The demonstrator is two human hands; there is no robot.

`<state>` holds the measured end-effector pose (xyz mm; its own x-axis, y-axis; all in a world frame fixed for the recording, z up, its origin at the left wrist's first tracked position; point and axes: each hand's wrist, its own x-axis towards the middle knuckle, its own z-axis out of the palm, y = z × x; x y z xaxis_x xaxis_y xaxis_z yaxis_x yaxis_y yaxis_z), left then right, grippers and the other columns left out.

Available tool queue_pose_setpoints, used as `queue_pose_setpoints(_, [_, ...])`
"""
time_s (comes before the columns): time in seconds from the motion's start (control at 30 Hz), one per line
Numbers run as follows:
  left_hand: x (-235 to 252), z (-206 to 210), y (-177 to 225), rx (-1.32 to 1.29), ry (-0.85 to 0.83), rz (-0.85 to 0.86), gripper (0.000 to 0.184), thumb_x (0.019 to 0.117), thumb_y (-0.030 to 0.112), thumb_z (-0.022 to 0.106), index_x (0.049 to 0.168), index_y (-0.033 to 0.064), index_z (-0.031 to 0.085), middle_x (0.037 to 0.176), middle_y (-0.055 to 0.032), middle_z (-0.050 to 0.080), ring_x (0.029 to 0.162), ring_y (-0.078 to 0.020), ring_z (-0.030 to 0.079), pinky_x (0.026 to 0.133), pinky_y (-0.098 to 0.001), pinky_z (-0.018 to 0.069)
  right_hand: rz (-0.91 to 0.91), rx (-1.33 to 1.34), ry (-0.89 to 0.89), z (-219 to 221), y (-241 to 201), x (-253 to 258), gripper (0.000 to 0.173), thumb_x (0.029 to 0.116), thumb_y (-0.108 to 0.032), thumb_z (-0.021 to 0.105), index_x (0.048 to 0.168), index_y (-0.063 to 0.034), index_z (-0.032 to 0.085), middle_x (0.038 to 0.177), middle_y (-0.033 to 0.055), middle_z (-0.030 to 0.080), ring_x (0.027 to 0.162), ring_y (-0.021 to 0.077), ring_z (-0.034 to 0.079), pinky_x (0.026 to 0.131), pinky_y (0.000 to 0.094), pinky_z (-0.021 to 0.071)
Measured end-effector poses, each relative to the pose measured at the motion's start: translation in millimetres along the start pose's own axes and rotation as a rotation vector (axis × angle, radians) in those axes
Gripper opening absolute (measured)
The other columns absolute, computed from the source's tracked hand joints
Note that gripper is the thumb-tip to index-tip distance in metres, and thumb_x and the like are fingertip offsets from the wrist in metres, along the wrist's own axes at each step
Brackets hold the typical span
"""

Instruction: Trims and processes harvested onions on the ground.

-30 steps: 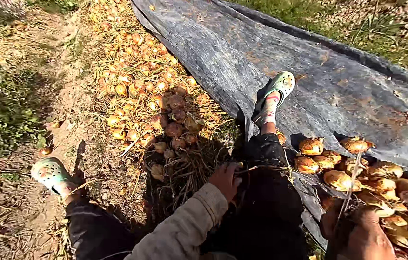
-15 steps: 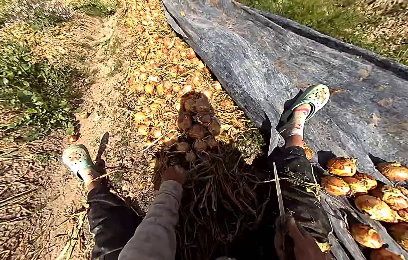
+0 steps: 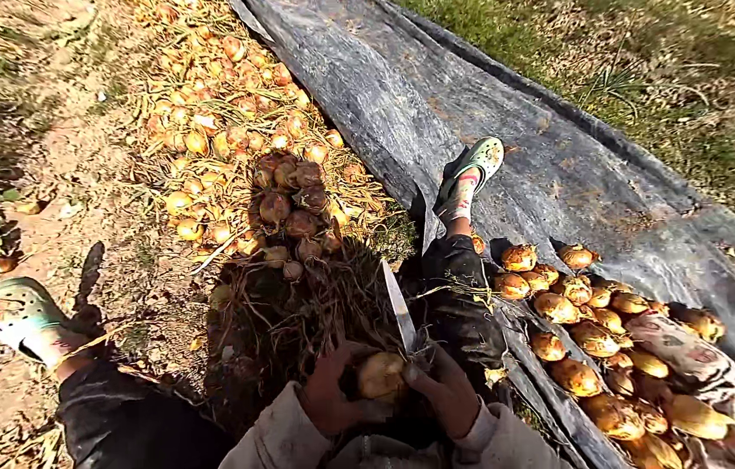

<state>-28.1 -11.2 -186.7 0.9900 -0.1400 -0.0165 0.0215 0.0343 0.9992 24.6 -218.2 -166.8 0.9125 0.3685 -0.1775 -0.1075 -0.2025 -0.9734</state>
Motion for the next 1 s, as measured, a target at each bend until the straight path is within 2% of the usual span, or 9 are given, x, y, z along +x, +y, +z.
queue_pose_setpoints(0.17, [-10,-11,-2,0.099,-0.175,-0.095,0.092,0.0802,0.065,0.076,0.136,-0.0068,0.056,0.119,-0.0127,0.072,0.104,-0.0139,0.072,0.092,-0.0345,0.0603,0.208,0.076,-0.155,-9,7,-13,0.056,0.0897,-0.041,0.068,0.126,-0.0001,0.057,0.092,-0.0039,0.069,0.074,0.0003,0.064,0.070,0.0240,0.0564])
queue_pose_setpoints(0.37, [-24,-19,-6,0.370,-0.513,-0.501,0.050,0.0987,0.038,0.065,0.114,-0.0097,0.067,0.101,-0.0245,0.071,0.096,-0.0335,0.070,0.092,-0.0541,0.0525,0.406,0.120,-0.254,-1,27,-24,0.037,0.0947,-0.028,0.062,0.121,-0.0023,0.060,0.090,0.0005,0.067,0.078,0.0067,0.064,0.075,0.0302,0.0560])
queue_pose_setpoints(0.47, [-32,-12,-12,0.392,-0.310,-0.493,0.061,0.0885,0.050,0.073,0.113,-0.0056,0.068,0.099,-0.0199,0.073,0.094,-0.0294,0.072,0.089,-0.0508,0.0560,0.454,0.053,-0.273,-5,31,-18,0.037,0.0957,-0.033,0.059,0.119,-0.0044,0.062,0.086,-0.0004,0.065,0.071,0.0067,0.061,0.071,0.0308,0.0541])
queue_pose_setpoints(0.63, [-8,0,28,0.814,0.003,-0.343,0.060,0.0876,0.050,0.075,0.114,-0.0029,0.071,0.095,-0.0216,0.075,0.089,-0.0400,0.074,0.081,-0.0632,0.0570,0.555,0.174,-0.149,-10,23,-7,0.035,0.1082,-0.031,0.037,0.093,-0.0094,0.060,0.059,-0.0061,0.050,0.046,0.0050,0.046,0.048,0.0251,0.0441])
queue_pose_setpoints(0.7, [9,1,31,0.853,0.240,-0.222,0.052,0.0935,0.045,0.069,0.111,-0.0036,0.072,0.091,-0.0191,0.075,0.085,-0.0356,0.075,0.078,-0.0579,0.0592,0.590,0.239,-0.097,-11,17,-5,0.045,0.1108,-0.030,0.026,0.080,-0.0131,0.053,0.049,-0.0064,0.046,0.038,0.0048,0.044,0.040,0.0229,0.0410])
queue_pose_setpoints(0.8, [40,7,16,0.949,0.559,0.203,0.036,0.0993,0.028,0.058,0.107,-0.0042,0.073,0.085,-0.0131,0.075,0.076,-0.0246,0.075,0.071,-0.0416,0.0627,0.585,0.337,-0.081,-12,26,1,0.049,0.1118,-0.034,0.023,0.082,-0.0112,0.054,0.050,-0.0046,0.049,0.039,0.0059,0.047,0.040,0.0229,0.0431])
queue_pose_setpoints(0.87, [50,19,8,1.032,0.528,0.411,0.032,0.0980,0.016,0.054,0.114,-0.0043,0.073,0.089,-0.0146,0.075,0.079,-0.0266,0.074,0.074,-0.0415,0.0613,0.526,0.478,-0.147,-12,38,3,0.043,0.1059,-0.046,0.035,0.091,-0.0117,0.056,0.057,-0.0059,0.055,0.045,0.0043,0.052,0.044,0.0212,0.0466])
queue_pose_setpoints(0.93, [44,33,-2,1.089,0.344,0.467,0.026,0.0914,0.007,0.060,0.112,0.0013,0.074,0.087,-0.0132,0.074,0.078,-0.0283,0.074,0.072,-0.0441,0.0614,0.499,0.654,-0.177,-9,49,5,0.055,0.0844,-0.066,0.069,0.097,-0.0140,0.059,0.062,-0.0063,0.059,0.047,0.0040,0.055,0.045,0.0212,0.0491])
queue_pose_setpoints(1.0, [24,48,-7,1.052,0.038,0.291,0.021,0.0894,0.001,0.064,0.108,-0.0012,0.074,0.088,-0.0183,0.074,0.076,-0.0338,0.075,0.068,-0.0479,0.0628,0.561,0.737,-0.127,-5,54,8,0.047,0.0913,-0.063,0.060,0.082,-0.0170,0.060,0.056,-0.0067,0.054,0.042,0.0032,0.049,0.040,0.0200,0.0437])
